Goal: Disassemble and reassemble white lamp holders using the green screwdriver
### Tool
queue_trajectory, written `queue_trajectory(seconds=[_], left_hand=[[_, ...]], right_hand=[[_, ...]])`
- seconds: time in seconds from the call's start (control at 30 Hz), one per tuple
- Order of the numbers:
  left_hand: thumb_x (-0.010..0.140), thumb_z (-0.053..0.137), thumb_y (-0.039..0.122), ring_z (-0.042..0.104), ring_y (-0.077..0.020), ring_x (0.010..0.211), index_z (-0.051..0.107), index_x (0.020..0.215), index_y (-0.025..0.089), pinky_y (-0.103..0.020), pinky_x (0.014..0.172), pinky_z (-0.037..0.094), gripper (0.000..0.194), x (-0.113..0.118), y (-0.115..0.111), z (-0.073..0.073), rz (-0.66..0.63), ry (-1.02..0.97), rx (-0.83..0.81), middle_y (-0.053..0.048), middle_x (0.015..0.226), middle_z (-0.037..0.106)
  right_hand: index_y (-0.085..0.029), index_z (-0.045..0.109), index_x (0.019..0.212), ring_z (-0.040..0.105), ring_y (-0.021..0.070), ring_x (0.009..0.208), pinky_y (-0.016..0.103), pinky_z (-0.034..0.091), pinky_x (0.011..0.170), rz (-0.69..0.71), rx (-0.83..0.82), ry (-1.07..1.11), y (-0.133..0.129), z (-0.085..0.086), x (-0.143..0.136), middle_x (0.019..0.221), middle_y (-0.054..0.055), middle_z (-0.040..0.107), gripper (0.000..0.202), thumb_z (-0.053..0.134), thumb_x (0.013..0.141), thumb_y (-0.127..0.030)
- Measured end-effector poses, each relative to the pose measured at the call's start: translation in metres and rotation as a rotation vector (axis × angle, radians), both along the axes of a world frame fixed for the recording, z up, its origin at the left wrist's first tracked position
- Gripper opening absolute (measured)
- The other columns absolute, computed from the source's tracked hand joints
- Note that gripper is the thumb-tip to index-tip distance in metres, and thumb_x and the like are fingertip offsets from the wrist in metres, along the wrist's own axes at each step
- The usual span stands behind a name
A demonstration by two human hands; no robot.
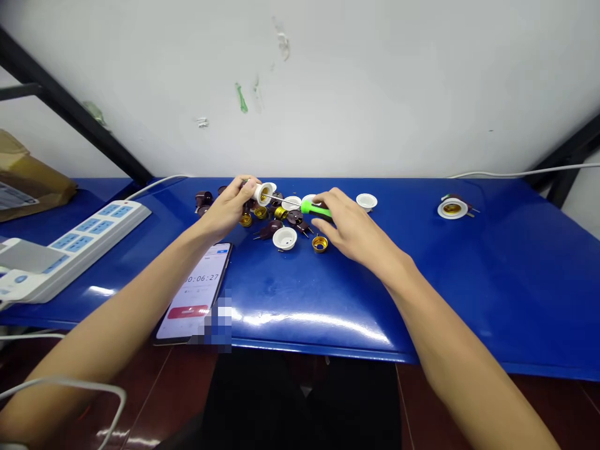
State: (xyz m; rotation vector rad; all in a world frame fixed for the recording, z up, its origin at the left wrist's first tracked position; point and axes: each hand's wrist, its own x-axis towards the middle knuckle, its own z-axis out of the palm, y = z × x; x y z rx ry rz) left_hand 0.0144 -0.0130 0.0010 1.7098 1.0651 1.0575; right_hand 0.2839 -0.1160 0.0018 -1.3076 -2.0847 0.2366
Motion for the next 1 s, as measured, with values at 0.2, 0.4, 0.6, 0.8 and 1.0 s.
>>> queue_trajectory(seconds=[0.2, 0.4, 0.6, 0.8, 1.0], left_hand=[[0.100, 0.064, 0.058, 0.058, -0.0143, 0.078, 0.063, 0.103, 0.021, -0.027, 0.077, 0.048, 0.038, 0.001, -0.002, 0.002, 0.001, 0.008, -0.001, -0.002, 0.087, 0.063], [0.098, 0.068, 0.049, 0.057, -0.0133, 0.076, 0.066, 0.099, 0.021, -0.027, 0.075, 0.047, 0.029, 0.000, 0.002, 0.000, -0.022, -0.118, -0.104, -0.002, 0.091, 0.065], [0.091, 0.064, 0.027, 0.054, -0.0141, 0.079, 0.065, 0.082, 0.018, -0.026, 0.072, 0.047, 0.013, 0.006, 0.002, 0.006, 0.044, -0.229, -0.179, -0.003, 0.088, 0.061], [0.090, 0.071, 0.034, 0.050, -0.0144, 0.075, 0.064, 0.079, 0.018, -0.026, 0.067, 0.047, 0.020, 0.004, -0.004, 0.016, -0.014, -0.255, -0.205, -0.003, 0.083, 0.057], [0.088, 0.076, 0.038, 0.052, -0.0133, 0.070, 0.066, 0.080, 0.018, -0.025, 0.063, 0.048, 0.024, 0.003, -0.007, 0.020, -0.063, -0.287, -0.277, -0.003, 0.080, 0.059]], right_hand=[[-0.020, 0.069, 0.116, 0.070, 0.0262, 0.096, 0.038, 0.053, 0.084, -0.003, -0.021, 0.002, 0.001, 0.001, 0.000, 0.111, 0.011, 0.076, 0.022, 0.053, 0.103, -0.027], [-0.017, 0.069, 0.124, 0.069, 0.0292, 0.106, 0.041, 0.051, 0.091, -0.026, 0.038, -0.056, -0.006, 0.007, -0.001, 0.121, 0.015, 0.074, 0.030, 0.049, 0.108, -0.032], [-0.020, 0.071, 0.122, 0.070, 0.0275, 0.094, 0.038, 0.049, 0.079, -0.069, 0.057, -0.105, -0.024, 0.023, -0.015, 0.116, 0.011, 0.075, 0.025, 0.055, 0.104, -0.026], [-0.018, 0.070, 0.110, 0.064, 0.0263, 0.081, 0.036, 0.040, 0.062, -0.112, 0.042, -0.205, -0.039, 0.033, -0.031, 0.103, 0.014, 0.071, 0.027, 0.045, 0.110, -0.029], [-0.016, 0.066, 0.119, 0.062, 0.0222, 0.075, 0.034, 0.039, 0.063, -0.151, -0.024, -0.233, -0.048, 0.039, -0.039, 0.111, 0.014, 0.069, 0.021, 0.049, 0.107, -0.020]])
